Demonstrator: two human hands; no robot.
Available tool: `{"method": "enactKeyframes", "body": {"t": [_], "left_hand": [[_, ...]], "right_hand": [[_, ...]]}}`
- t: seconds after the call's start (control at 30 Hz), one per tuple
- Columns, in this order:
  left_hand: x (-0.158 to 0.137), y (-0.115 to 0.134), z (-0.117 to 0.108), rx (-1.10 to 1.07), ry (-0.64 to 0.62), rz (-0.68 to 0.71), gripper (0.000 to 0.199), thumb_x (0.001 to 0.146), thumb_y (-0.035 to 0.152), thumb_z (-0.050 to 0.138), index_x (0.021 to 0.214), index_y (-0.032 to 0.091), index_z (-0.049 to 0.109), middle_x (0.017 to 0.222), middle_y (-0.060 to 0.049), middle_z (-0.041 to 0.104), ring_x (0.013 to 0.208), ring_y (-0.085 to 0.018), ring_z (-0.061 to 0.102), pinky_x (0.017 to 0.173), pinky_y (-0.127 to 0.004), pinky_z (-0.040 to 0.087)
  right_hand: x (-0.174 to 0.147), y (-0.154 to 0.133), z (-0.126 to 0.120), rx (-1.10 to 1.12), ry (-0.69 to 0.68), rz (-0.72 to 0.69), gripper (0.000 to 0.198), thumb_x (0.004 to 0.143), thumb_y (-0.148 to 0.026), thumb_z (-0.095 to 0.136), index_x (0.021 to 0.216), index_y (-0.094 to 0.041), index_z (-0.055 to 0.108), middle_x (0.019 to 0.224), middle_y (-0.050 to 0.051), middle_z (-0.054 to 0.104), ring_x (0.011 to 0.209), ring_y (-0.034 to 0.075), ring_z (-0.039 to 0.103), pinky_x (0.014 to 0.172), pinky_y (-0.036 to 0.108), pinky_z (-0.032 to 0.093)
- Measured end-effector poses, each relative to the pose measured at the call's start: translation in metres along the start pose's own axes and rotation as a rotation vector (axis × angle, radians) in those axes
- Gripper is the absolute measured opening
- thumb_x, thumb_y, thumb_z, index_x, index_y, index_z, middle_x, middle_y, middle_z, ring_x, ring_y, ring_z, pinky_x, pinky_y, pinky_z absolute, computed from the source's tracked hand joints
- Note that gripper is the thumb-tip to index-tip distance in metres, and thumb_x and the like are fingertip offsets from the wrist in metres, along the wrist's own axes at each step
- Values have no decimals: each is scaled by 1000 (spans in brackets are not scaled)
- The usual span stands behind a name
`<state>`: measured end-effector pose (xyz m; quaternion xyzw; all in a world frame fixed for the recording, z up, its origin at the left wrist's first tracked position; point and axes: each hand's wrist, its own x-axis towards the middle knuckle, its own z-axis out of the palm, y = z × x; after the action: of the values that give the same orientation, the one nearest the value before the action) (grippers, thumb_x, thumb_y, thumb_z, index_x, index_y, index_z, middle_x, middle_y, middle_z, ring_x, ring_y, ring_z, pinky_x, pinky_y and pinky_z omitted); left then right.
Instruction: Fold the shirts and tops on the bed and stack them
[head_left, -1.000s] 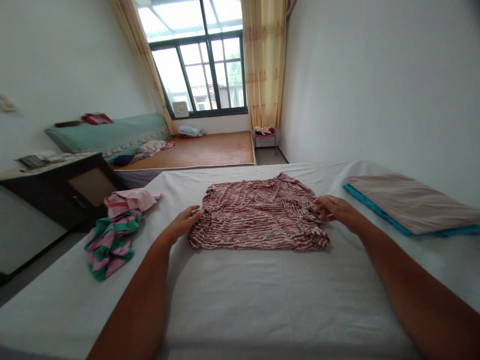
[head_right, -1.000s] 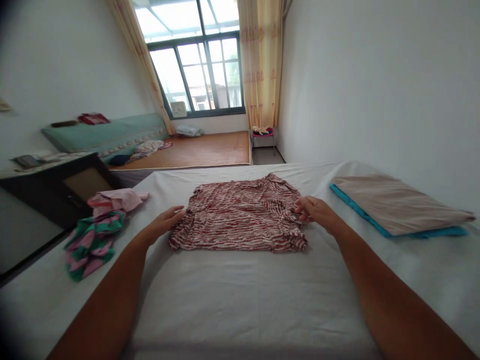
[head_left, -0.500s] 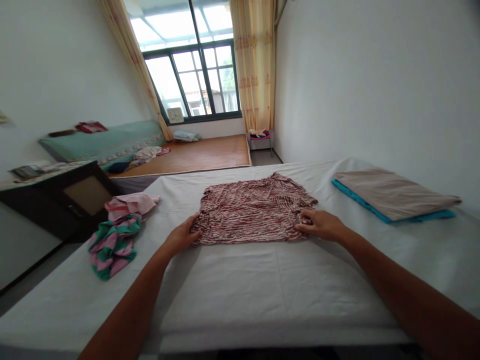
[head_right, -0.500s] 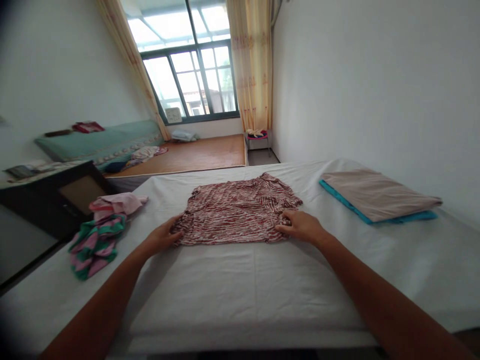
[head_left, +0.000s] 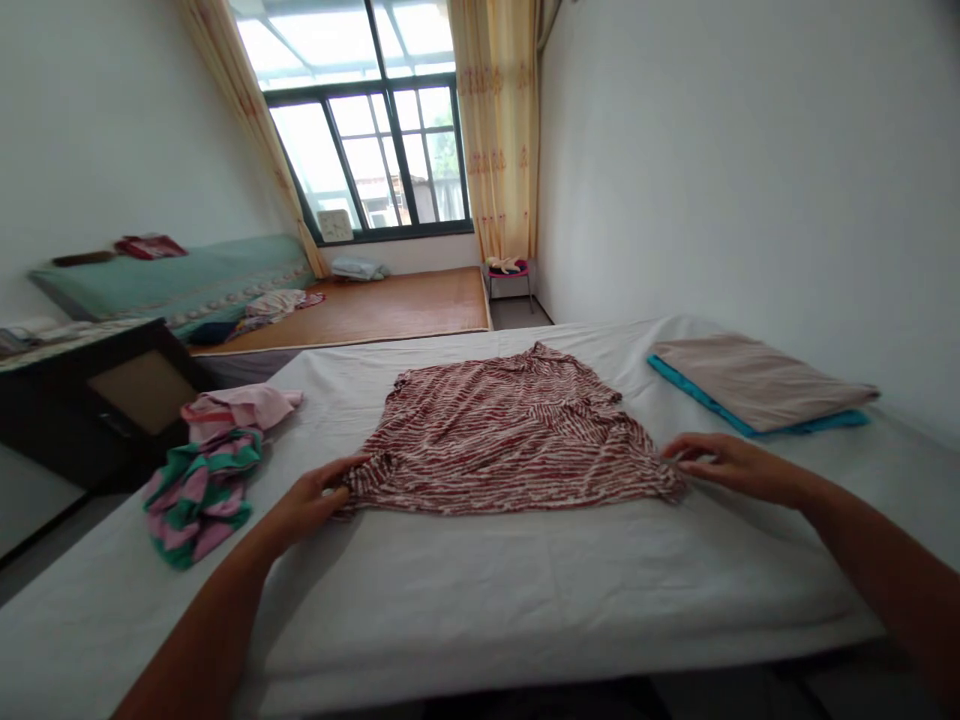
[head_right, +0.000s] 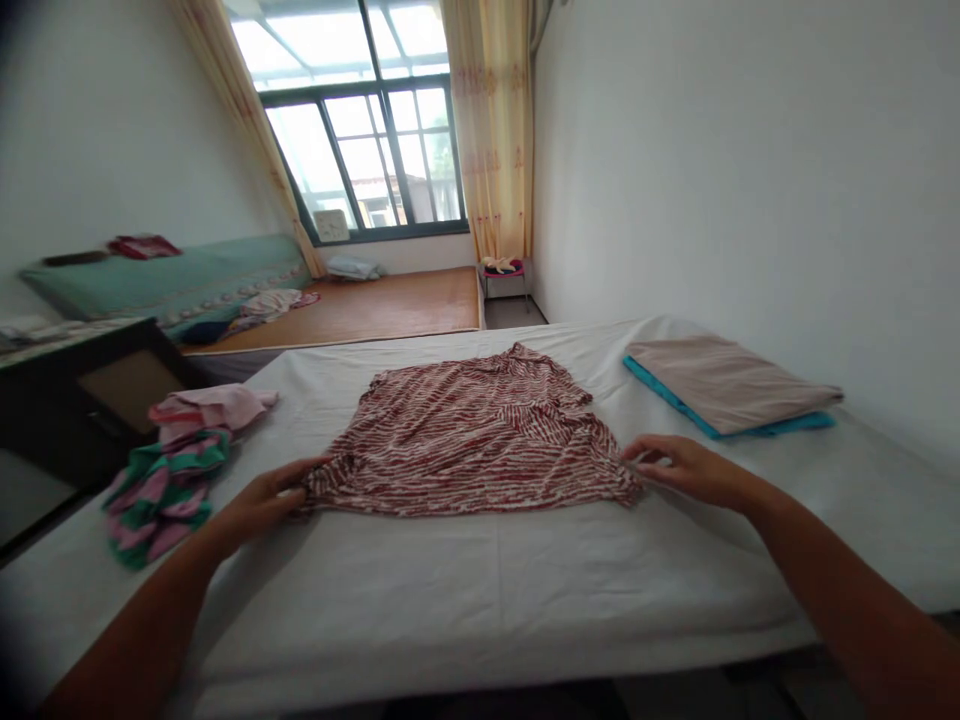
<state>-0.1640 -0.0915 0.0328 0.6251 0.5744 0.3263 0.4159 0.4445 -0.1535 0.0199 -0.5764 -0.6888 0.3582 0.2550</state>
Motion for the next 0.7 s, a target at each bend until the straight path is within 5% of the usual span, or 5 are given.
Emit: {"method": "enactKeyframes", "body": {"t": [0.1, 0.17, 0.4, 0.53, 0.7], "left_hand": [[12, 0, 2, 87, 156, 88, 62, 55, 52, 79, 108, 21, 71, 115, -12, 66, 96, -29, 65, 68, -32, 58], [24, 4, 6, 126, 191, 147, 62, 58, 59, 76, 106, 20, 71, 117, -13, 65, 106, -31, 62, 78, -35, 56], [45, 3, 22, 435, -29, 292, 41, 64, 38, 74, 103, 27, 74, 108, -7, 71, 106, -30, 62, 99, -37, 42], [42, 8, 21, 548, 24, 259, 31, 64, 27, 66, 94, 29, 76, 95, -5, 71, 95, -27, 63, 93, -34, 43], [14, 29, 9, 374, -13, 319, 24, 68, 30, 62, 86, 24, 76, 91, -5, 68, 92, -25, 61, 90, -33, 45]], "right_hand": [[27, 1, 6, -24, 292, -9, 33, 78, -48, 63, 97, -22, 71, 104, 10, 70, 96, 28, 66, 85, 41, 51], [53, -5, 14, -61, 335, -63, 34, 82, -47, 57, 101, -22, 70, 108, 10, 70, 100, 28, 65, 90, 43, 50], [117, -5, 48, -437, 225, -147, 55, 67, -44, 69, 118, -22, 65, 128, 13, 62, 118, 32, 55, 101, 44, 41], [119, -6, 40, -478, 210, -113, 30, 63, -26, 62, 91, -23, 72, 100, 8, 72, 97, 29, 64, 90, 38, 45], [90, -20, 12, -169, 119, -106, 14, 73, -35, 58, 75, -22, 65, 76, 3, 68, 76, 24, 60, 75, 35, 47]]}}
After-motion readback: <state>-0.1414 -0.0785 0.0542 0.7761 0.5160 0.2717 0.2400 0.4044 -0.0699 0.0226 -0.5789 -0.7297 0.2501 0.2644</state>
